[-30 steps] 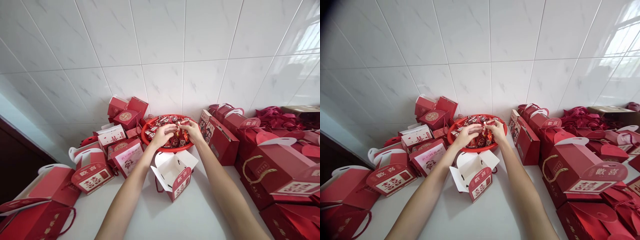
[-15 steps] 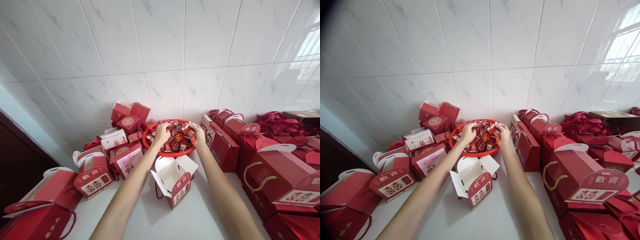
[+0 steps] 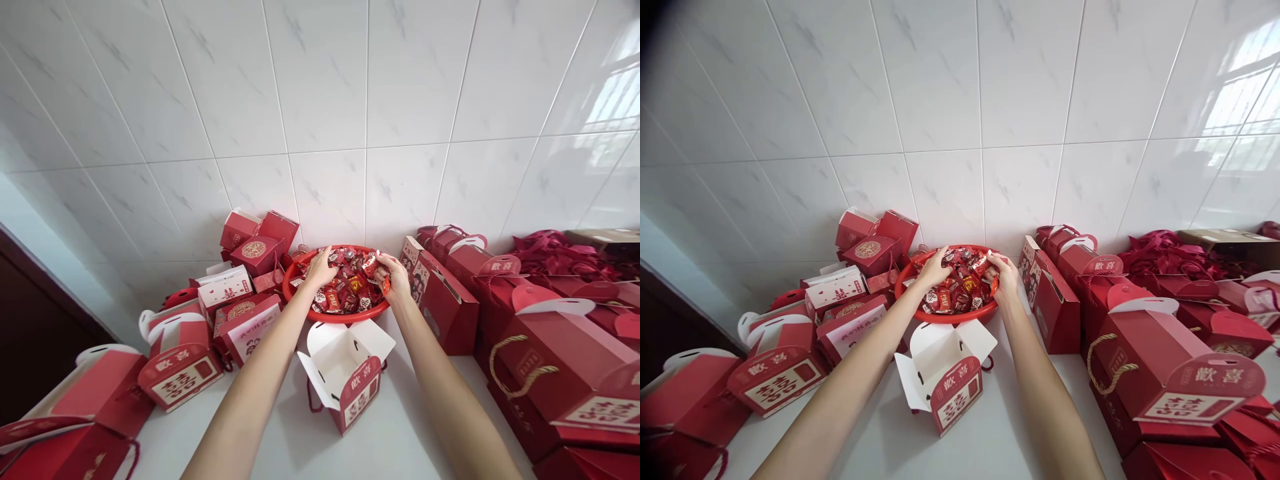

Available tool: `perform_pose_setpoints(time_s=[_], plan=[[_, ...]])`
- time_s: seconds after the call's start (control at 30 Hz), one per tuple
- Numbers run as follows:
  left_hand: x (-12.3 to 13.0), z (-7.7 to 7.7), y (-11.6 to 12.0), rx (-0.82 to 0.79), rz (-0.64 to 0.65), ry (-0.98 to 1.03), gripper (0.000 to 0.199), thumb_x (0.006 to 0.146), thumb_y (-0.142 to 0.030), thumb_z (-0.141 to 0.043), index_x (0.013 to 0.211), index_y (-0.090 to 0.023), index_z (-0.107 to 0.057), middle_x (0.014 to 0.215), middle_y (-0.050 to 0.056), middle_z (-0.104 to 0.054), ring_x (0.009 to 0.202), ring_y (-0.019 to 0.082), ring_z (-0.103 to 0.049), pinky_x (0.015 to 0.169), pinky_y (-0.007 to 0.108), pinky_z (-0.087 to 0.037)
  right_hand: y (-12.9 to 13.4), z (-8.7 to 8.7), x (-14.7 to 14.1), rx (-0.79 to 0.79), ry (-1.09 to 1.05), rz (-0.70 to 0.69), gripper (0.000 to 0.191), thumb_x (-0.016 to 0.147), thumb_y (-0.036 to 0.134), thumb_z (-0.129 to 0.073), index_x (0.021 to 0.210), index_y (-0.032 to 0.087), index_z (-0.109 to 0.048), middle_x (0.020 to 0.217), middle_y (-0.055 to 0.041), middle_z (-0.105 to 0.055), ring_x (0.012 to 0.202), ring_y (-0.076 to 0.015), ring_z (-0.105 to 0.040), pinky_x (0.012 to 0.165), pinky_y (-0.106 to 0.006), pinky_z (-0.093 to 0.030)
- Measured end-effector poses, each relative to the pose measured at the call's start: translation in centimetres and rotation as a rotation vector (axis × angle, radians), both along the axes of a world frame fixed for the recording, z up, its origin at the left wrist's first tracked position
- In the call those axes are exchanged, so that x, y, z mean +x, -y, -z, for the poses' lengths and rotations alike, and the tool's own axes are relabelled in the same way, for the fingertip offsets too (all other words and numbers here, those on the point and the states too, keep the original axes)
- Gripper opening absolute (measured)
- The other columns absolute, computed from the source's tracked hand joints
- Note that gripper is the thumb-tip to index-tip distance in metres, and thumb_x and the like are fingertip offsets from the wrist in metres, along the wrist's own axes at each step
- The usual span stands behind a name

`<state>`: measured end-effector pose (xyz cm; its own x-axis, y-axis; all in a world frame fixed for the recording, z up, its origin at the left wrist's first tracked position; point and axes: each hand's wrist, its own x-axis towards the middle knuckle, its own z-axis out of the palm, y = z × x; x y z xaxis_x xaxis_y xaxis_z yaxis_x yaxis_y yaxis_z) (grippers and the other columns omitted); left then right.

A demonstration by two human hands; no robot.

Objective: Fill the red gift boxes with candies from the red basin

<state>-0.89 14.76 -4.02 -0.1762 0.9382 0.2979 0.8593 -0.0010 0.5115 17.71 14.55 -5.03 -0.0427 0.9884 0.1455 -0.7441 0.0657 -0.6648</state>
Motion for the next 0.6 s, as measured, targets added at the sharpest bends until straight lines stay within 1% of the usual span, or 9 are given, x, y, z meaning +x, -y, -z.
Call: perform_pose_setpoints(time_s=[0.1,0.2,0.3,0.43,0.5,0.6], plan=[[-0.1,0.2,0.1,0.069,0.057,-0.015,0.069,0.076,-0.009,-0.063,0.144,-0.019,-0.054,0.146,0.011,-0.059,0.138,0.030,-0.053,0.116,0.041,-0.040,0.1,-0.1,-0.1,0.003,-0.002,0.006,0.037,0.053,0.016,-0.086,0.063,0.019,-0.050,0.050,0.0110,-0.041,0.040,-0.0009,-0.030,0.034,-0.016,-0.025],[-0.1,0.4,0.3,0.136,0.092,-0.017,0.064,0.072,-0.004,-0.062,0.134,-0.020,-0.063,0.135,0.009,-0.068,0.128,0.028,-0.061,0.113,0.039,-0.044,0.2,-0.2,-0.1,0.011,0.000,0.004,0.040,0.052,0.017,-0.087,0.062,0.019,-0.048,0.050,0.0108,-0.041,0.040,-0.0011,-0.031,0.034,-0.016,-0.026],[-0.2,0.5,0.6,0.177,0.124,-0.004,0.061,0.069,-0.002,-0.063,0.126,-0.020,-0.066,0.124,0.009,-0.073,0.117,0.028,-0.067,0.106,0.040,-0.050,0.4,-0.2,-0.1,0.020,0.003,0.006,0.041,0.053,0.018,-0.088,0.062,0.019,-0.047,0.050,0.0105,-0.041,0.040,-0.0013,-0.032,0.034,-0.016,-0.027],[-0.2,0.6,0.8,0.212,0.156,0.017,0.056,0.066,-0.001,-0.064,0.119,-0.018,-0.068,0.109,0.008,-0.076,0.106,0.027,-0.070,0.098,0.040,-0.054,0.6,-0.4,-0.1,0.028,0.017,0.007,0.040,0.056,0.019,-0.087,0.061,0.020,-0.047,0.048,0.0107,-0.038,0.040,-0.0021,-0.032,0.035,-0.017,-0.028],[-0.2,0.7,0.9,0.228,0.166,0.020,0.055,0.066,-0.001,-0.063,0.118,-0.018,-0.068,0.107,0.008,-0.075,0.105,0.026,-0.069,0.098,0.040,-0.054,0.7,-0.4,-0.1,0.030,0.021,0.010,0.038,0.057,0.019,-0.086,0.061,0.019,-0.048,0.048,0.0108,-0.038,0.039,-0.0024,-0.032,0.035,-0.017,-0.028],[-0.1,0.8,1.1,0.249,0.181,0.011,0.055,0.065,-0.001,-0.063,0.117,-0.018,-0.068,0.119,0.010,-0.070,0.116,0.026,-0.064,0.106,0.041,-0.049,0.8,-0.4,-0.1,0.030,0.023,0.013,0.036,0.057,0.019,-0.086,0.062,0.019,-0.051,0.048,0.0106,-0.039,0.040,-0.0023,-0.033,0.036,-0.017,-0.028]])
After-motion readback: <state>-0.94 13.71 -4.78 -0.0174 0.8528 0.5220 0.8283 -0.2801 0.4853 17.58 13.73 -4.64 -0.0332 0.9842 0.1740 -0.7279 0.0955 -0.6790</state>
